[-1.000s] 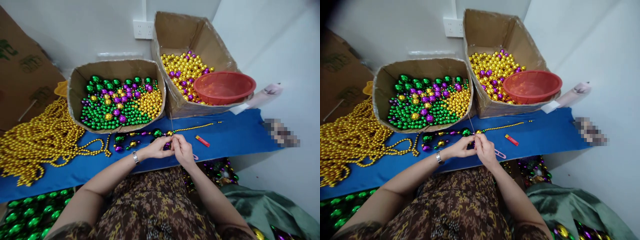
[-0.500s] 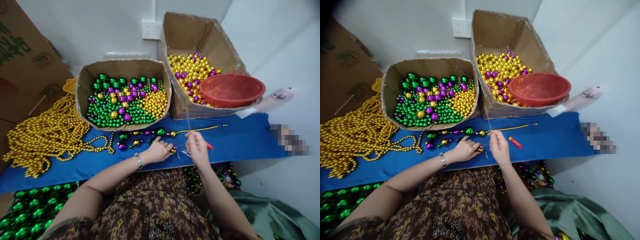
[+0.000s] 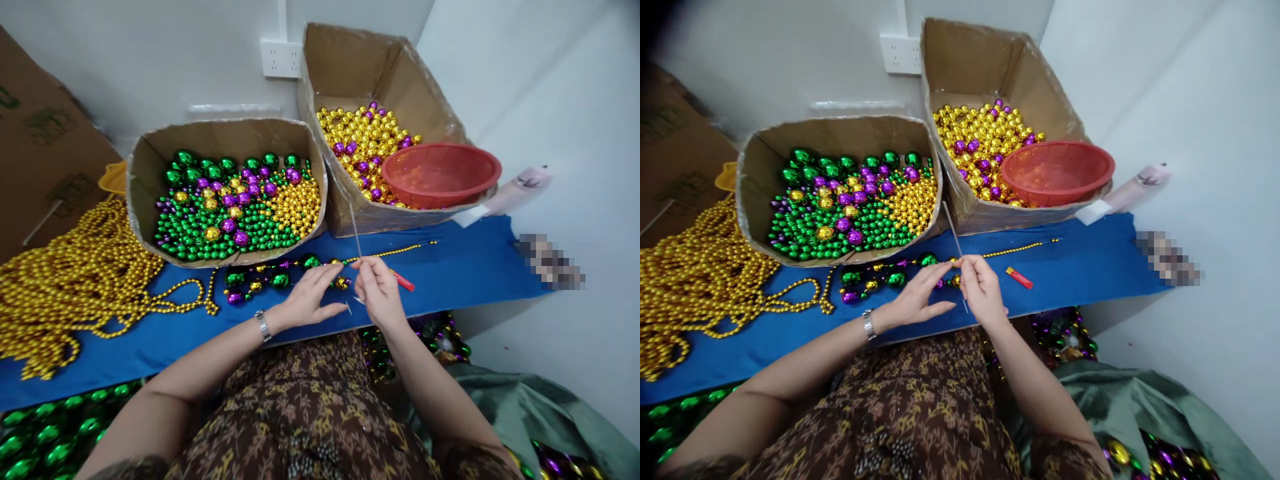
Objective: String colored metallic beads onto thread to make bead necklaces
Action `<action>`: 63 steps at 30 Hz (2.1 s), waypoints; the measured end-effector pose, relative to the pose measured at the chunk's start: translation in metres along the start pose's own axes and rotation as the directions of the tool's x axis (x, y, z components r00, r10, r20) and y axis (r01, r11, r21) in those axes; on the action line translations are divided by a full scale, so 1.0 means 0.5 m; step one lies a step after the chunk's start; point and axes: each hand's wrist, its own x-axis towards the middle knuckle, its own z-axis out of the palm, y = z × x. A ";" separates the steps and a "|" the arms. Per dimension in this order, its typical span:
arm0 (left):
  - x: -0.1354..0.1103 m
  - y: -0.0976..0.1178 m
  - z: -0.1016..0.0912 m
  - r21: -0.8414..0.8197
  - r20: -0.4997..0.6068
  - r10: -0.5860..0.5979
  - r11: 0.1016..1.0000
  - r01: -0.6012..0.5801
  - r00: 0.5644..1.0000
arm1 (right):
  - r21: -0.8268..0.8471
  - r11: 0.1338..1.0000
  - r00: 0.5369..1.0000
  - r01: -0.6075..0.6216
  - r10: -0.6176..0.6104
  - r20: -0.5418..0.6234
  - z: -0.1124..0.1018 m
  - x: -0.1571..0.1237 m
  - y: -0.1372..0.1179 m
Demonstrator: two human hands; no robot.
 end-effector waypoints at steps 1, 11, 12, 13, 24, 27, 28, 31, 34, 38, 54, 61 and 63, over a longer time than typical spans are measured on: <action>0.015 0.006 0.011 -0.068 0.004 0.032 0.997 -0.031 0.999 | 0.010 1.000 0.999 0.015 -0.015 0.037 0.013 -0.001 -0.007; -0.029 -0.048 0.059 0.211 0.171 -0.134 0.973 0.096 0.976 | 0.111 0.982 0.904 0.155 -0.096 -0.416 -0.147 0.040 -0.047; -0.038 -0.052 0.052 0.254 0.160 -0.141 0.962 0.097 0.977 | 0.107 0.980 0.883 0.167 -0.100 -0.459 -0.172 0.043 -0.043; -0.045 -0.055 0.044 0.294 0.151 -0.150 0.950 0.100 0.977 | 0.102 0.979 0.862 0.177 -0.104 -0.496 -0.195 0.045 -0.037; -0.132 -0.146 -0.055 0.574 0.067 -0.195 0.810 0.122 0.979 | 0.107 0.980 0.776 0.168 -0.065 -0.628 -0.248 0.063 -0.005; -0.137 -0.160 -0.066 0.549 0.099 -0.164 0.831 0.084 0.981 | 0.120 0.975 0.806 0.185 -0.081 -0.587 -0.220 0.059 -0.018; -0.137 -0.159 -0.068 0.534 0.106 -0.158 0.842 0.078 0.982 | 0.118 0.974 0.814 0.193 -0.092 -0.574 -0.211 0.057 -0.024; -0.131 -0.143 -0.071 0.491 0.107 -0.154 0.867 0.083 0.982 | 0.114 0.970 0.838 0.217 -0.125 -0.532 -0.184 0.053 -0.045; -0.119 -0.118 -0.073 0.453 0.101 -0.151 0.887 0.090 0.983 | 0.123 0.969 0.870 0.215 -0.133 -0.474 -0.157 0.050 -0.064; -0.091 -0.079 -0.078 0.396 0.081 -0.089 0.917 0.050 0.993 | 0.079 0.978 0.909 0.195 -0.150 -0.388 -0.117 0.039 -0.066; 0.046 -0.169 -0.266 0.193 -0.390 -0.365 0.865 0.462 0.846 | -0.228 0.970 0.995 0.088 -0.097 -0.025 -0.058 -0.014 -0.003; 0.032 -0.213 -0.351 0.213 -0.475 -0.467 0.762 0.612 0.746 | -0.247 0.962 0.969 0.114 -0.162 -0.185 -0.082 -0.013 -0.009; 0.022 -0.219 -0.363 0.232 -0.466 -0.498 0.729 0.644 0.732 | -0.236 0.964 0.952 0.124 -0.183 -0.247 -0.091 -0.009 -0.017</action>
